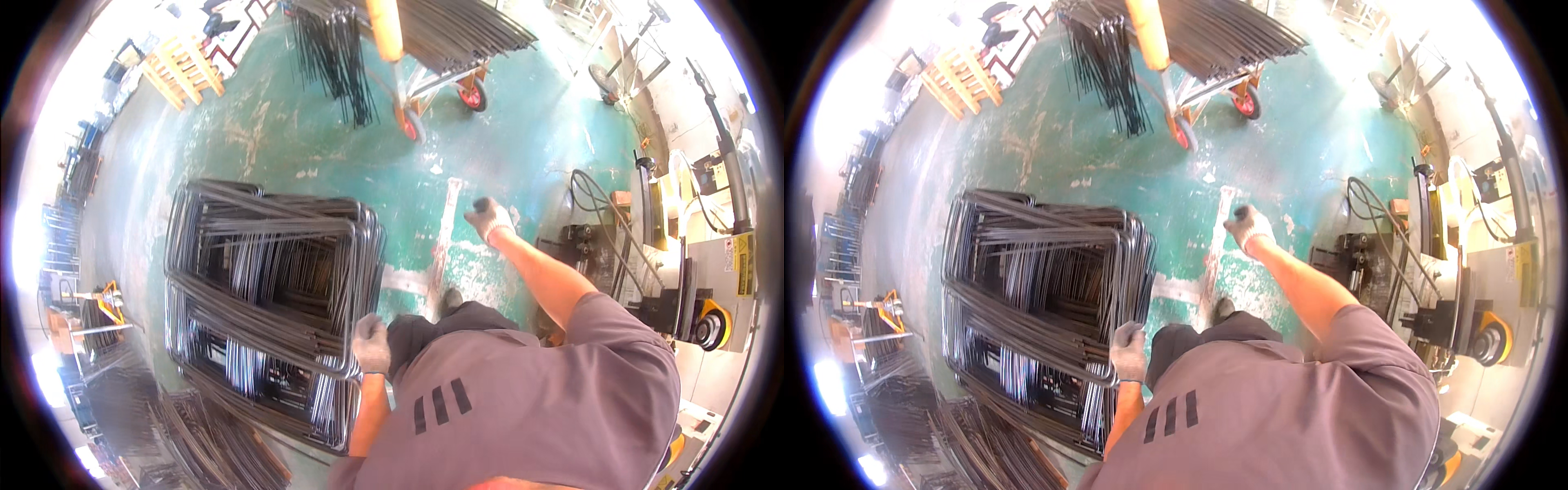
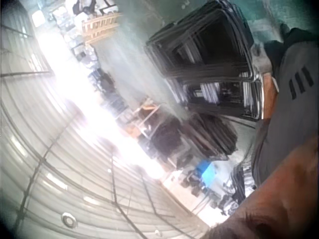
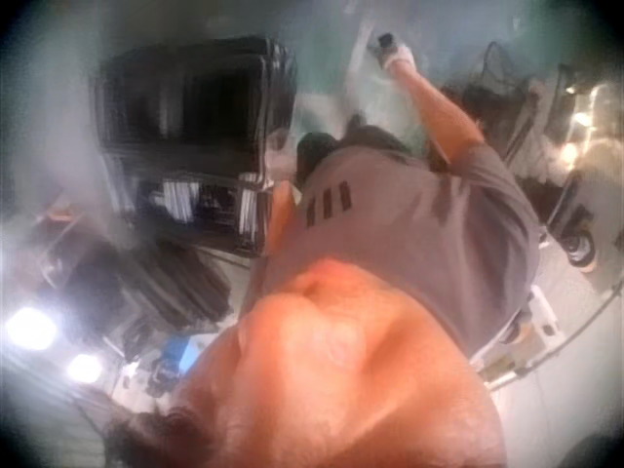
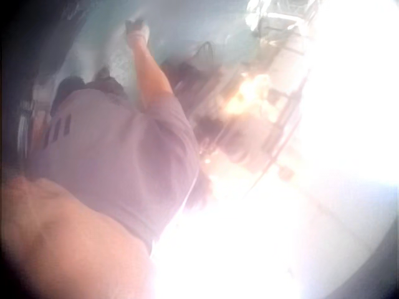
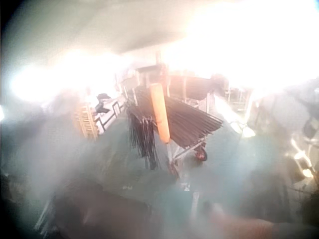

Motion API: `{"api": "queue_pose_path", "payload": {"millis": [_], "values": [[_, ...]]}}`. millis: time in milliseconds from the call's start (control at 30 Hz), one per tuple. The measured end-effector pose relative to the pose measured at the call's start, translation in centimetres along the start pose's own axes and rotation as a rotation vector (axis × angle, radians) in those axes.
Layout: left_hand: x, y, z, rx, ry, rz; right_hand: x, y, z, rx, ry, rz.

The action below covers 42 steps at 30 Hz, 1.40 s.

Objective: The person repeatedly picks up bundles of straight metal rods from a floor pile and feeds them into a yellow and white bending machine. After the machine bends the rods into rectangular frames, the person removes the finished pieces and stacks them on a growing pile of completed frames.

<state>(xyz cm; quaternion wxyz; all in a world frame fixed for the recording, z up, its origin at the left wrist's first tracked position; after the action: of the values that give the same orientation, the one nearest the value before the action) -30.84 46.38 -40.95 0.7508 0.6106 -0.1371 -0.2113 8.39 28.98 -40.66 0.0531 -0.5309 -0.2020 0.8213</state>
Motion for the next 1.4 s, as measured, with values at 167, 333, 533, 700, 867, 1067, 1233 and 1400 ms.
{"api": "queue_pose_path", "payload": {"millis": [167,333,533,700,867,1067,1233,1400], "values": [[9.4,4.2,-5.1,0.041,-0.213,-0.191,-9.6,-6.8,-12.1,-0.085,0.161,-0.004],[13.5,-0.8,-13.9,-0.183,-0.147,-0.109,-16.6,-12.7,-23.8,-0.084,0.244,0.123],[22.2,-1.5,-25.3,-0.228,-0.133,0.081,-16.8,-18.6,-35.2,-0.068,0.226,0.365],[27.6,9.8,-31.9,-0.023,-0.291,-0.035,-13.1,-20.4,-38.2,-0.111,0.281,0.607],[29.3,11.8,-37.5,-0.145,-0.169,0.009,-15.2,-20.1,-39.0,-0.132,0.0,0.348],[34.7,13.6,-37.5,-0.238,-0.152,0.069,-14.7,-18.6,-43.6,-0.247,-0.222,0.321],[40.2,14.3,-34.7,-0.258,-0.217,0.116,-14.2,-18.6,-45.0,-0.345,-0.522,0.267],[43.3,15.8,-34.5,-0.154,-0.285,0.015,-13.7,-18.8,-43.5,-0.2,-0.628,-0.356]]}}
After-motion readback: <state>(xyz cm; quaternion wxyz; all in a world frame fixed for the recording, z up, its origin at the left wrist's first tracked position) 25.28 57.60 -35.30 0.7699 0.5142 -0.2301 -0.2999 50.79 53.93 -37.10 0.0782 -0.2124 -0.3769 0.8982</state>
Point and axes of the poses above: each hand's wrist, its own z-axis away from the middle knuckle, its own x-axis out of the palm, y = z × x, the point moved 7 cm from there along -z, towards the middle knuckle, and after that the axes turned 15 degrees about z, right-handed, at the moved point
